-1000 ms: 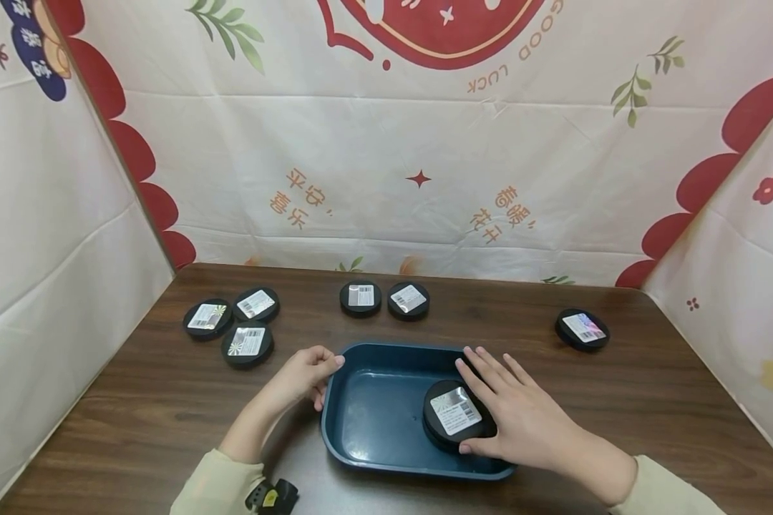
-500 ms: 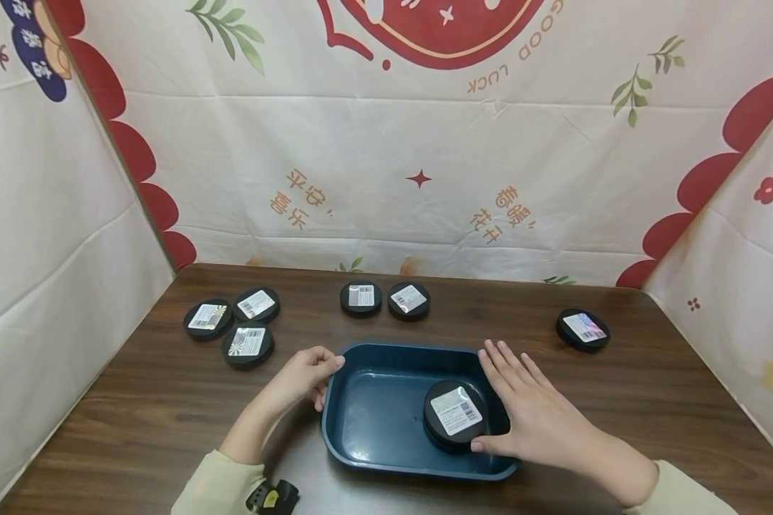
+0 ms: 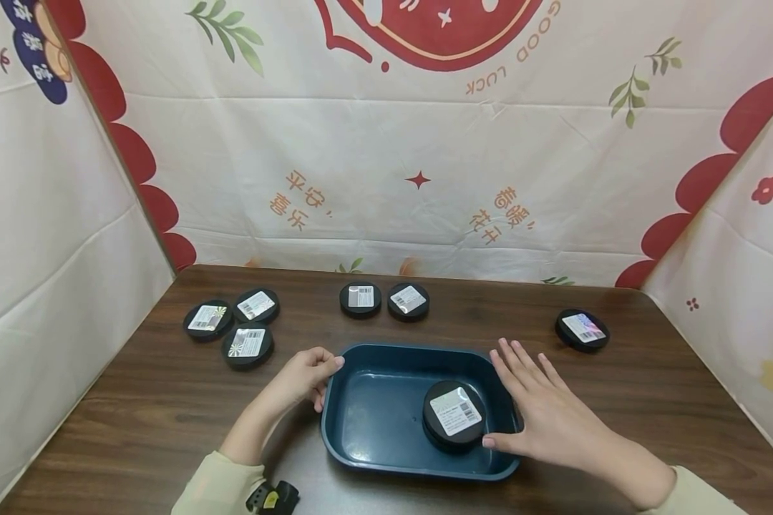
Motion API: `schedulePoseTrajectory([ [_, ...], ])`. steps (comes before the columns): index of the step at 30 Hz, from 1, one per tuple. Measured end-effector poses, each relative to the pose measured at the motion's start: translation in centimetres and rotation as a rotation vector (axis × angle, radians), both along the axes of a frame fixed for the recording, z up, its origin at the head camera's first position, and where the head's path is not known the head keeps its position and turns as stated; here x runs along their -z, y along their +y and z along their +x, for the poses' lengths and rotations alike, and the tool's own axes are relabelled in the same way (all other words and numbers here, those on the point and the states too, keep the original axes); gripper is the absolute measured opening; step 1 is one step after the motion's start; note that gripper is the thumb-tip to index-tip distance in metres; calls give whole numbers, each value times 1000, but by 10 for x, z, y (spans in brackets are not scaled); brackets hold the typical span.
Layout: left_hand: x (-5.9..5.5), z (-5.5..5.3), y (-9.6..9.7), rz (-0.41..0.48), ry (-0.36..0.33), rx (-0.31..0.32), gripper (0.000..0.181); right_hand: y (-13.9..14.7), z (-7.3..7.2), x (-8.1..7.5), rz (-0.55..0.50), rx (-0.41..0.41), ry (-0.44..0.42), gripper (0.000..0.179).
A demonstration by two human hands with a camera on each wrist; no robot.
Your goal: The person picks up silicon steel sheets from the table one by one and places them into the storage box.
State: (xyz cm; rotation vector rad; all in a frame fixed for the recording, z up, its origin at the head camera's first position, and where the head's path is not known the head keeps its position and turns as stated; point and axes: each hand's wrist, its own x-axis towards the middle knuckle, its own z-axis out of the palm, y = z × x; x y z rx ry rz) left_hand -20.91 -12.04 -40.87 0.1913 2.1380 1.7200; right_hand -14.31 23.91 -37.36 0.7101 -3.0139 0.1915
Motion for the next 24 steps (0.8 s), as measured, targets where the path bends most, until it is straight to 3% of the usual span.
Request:
schedulePoseTrajectory([
  [24,2,-2,0,10,-9,-9,27,22,3,3,-27,55,-7,98],
])
